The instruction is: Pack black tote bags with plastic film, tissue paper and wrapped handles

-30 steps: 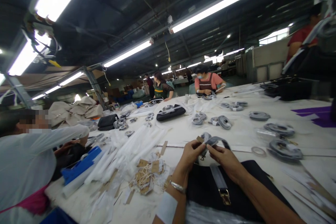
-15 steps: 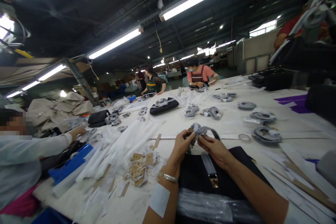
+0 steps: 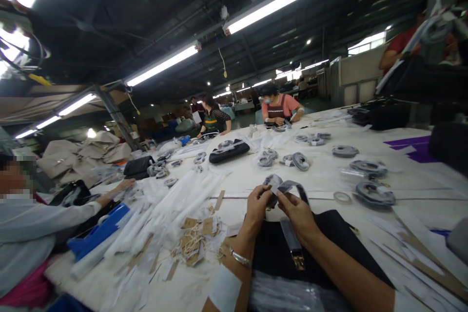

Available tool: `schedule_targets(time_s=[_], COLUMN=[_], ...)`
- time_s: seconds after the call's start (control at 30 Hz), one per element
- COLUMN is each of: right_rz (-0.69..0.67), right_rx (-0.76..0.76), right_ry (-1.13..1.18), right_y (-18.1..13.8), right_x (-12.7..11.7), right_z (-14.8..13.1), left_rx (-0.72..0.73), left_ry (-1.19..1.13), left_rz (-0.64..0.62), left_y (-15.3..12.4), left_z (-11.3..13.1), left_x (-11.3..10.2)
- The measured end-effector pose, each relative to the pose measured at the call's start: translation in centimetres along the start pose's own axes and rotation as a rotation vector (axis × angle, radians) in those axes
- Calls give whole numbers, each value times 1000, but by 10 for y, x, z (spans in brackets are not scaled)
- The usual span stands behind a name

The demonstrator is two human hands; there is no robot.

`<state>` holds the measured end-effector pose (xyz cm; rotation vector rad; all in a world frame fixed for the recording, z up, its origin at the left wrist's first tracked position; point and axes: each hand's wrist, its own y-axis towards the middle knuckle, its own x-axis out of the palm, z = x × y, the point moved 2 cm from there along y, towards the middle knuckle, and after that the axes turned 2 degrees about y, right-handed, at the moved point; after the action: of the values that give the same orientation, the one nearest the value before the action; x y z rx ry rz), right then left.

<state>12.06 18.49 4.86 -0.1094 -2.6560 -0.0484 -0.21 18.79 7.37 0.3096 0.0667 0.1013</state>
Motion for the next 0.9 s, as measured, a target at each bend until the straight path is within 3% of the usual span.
schedule_targets(time_s=[0.23, 0.53, 0.73, 0.9], right_rz=[-18, -6, 14, 0], right_rx=[31, -20, -81, -40], right_ry=[-15, -140, -164, -63], right_y=[1, 4, 9, 7], right_x=[-1, -5, -13, -14], right_z=[0, 3, 5, -2], left_rx=[146, 154, 401, 510], left_ry=[300, 503, 814, 1025], left_rz=[113, 164, 137, 113], left_y=[1, -4, -20, -29], left_z=[2, 5, 18, 14], left_x=[-3, -3, 16, 35])
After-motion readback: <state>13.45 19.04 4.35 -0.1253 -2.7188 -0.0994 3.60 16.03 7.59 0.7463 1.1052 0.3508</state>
